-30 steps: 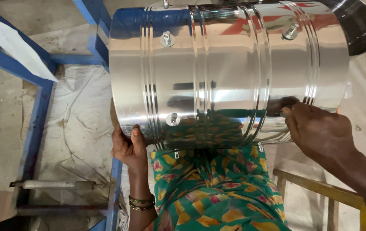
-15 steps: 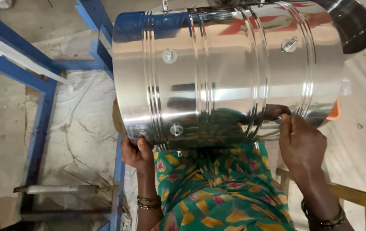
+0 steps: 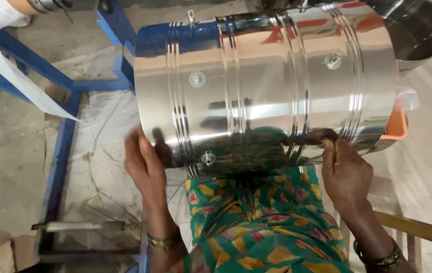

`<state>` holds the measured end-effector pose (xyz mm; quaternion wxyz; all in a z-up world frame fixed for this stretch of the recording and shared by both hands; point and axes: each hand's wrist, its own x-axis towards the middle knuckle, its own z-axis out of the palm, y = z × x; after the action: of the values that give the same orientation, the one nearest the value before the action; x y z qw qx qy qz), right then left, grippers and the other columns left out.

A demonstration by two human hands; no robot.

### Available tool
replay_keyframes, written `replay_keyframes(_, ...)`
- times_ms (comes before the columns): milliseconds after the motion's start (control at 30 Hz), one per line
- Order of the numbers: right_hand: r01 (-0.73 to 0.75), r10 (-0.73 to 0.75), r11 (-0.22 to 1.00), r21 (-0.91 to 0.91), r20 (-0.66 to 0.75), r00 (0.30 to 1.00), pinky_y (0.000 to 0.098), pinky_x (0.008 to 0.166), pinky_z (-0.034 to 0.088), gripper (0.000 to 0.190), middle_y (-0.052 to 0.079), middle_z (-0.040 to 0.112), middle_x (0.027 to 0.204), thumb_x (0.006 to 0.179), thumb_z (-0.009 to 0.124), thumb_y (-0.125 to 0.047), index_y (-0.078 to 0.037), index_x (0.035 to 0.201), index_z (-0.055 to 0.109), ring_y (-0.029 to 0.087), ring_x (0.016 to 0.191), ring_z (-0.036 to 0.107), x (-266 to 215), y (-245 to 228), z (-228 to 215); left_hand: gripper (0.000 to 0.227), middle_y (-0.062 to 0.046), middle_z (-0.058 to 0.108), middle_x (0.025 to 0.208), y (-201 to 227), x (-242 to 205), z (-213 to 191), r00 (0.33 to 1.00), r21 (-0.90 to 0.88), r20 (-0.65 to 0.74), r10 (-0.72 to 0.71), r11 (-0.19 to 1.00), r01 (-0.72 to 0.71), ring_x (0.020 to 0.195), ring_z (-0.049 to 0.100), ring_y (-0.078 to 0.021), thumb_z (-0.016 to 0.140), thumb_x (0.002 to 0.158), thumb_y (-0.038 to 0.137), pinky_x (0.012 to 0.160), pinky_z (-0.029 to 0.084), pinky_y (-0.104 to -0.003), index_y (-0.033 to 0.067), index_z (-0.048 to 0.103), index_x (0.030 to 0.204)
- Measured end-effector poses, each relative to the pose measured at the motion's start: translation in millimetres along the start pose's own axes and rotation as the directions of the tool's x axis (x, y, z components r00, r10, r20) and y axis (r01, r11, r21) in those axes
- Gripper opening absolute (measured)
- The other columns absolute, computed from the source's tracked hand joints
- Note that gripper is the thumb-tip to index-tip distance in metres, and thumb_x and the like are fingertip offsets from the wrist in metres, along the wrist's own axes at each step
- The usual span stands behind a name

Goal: The person assembles a large cylindrical stainless steel container by hand. They repeatedly pick small white plastic caps from a nearby bin and press them onto protruding metal studs around the container's circumference, rotating the container to access different positions.

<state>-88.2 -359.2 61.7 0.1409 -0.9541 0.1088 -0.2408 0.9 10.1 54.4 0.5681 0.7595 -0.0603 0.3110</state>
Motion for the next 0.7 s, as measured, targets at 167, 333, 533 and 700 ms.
replay_keyframes(167, 0.001, 0.0, 0.998, 0.055, -0.012, 1.0, 0.0503, 0.058, 0.043, 0.039, 0.019, 0.054, 0.072, 0.113, 0.057, -0.03, -0.005, 0.084, 0.054, 0.041, 0.064, 0.055, -1, 5, 7, 0.04, -0.004, 0.065, 0.074, 35, 89, 38, 0.995, 0.186, 0.041, -0.096, 0.979, 0.087, 0.062, 0.057, -0.0094, 0.056, 0.113, 0.035, 0.057, 0.046, -0.027, -0.0038, 0.067, 0.114)
replay_keyframes(333, -0.085, 0.082, 0.995, 0.059, 0.057, 0.995, 0.0501, 0.057, 0.043, 0.041, 0.019, 0.052, 0.067, 0.11, 0.057, -0.031, -0.005, 0.08, 0.054, 0.041, 0.06, 0.053, -8, 18, 17, 0.034, -0.008, 0.055, 0.06, 46, 68, 43, 0.987, 0.271, -0.037, -0.159, 0.949, 0.163, 0.052, 0.048, -0.0114, 0.063, 0.106, 0.027, 0.049, 0.038, -0.029, -0.0065, 0.067, 0.114)
replay_keyframes(533, -0.063, 0.044, 0.98, 0.19, 0.104, 0.994, 0.0485, 0.057, 0.043, 0.039, 0.02, 0.051, 0.069, 0.11, 0.052, -0.031, -0.004, 0.082, 0.055, 0.039, 0.059, 0.051, -35, 31, 36, 0.033, -0.005, 0.067, 0.08, 20, 22, 37, 0.991, 0.104, -0.111, -0.071, 0.991, 0.082, 0.064, 0.054, -0.0056, 0.062, 0.11, 0.021, 0.057, 0.044, -0.024, -0.0083, 0.064, 0.123)
replay_keyframes(700, -0.211, 0.128, 0.951, 0.226, 0.333, 0.934, 0.0467, 0.056, 0.046, 0.04, 0.02, 0.054, 0.066, 0.105, 0.056, -0.037, -0.002, 0.086, 0.059, 0.034, 0.055, 0.053, -46, 33, 25, 0.032, -0.004, 0.069, 0.086, -8, -10, 26, 0.99, 0.068, -0.138, -0.01, 0.997, 0.019, 0.067, 0.054, -0.0049, 0.06, 0.111, 0.019, 0.06, 0.044, -0.022, -0.0086, 0.061, 0.127)
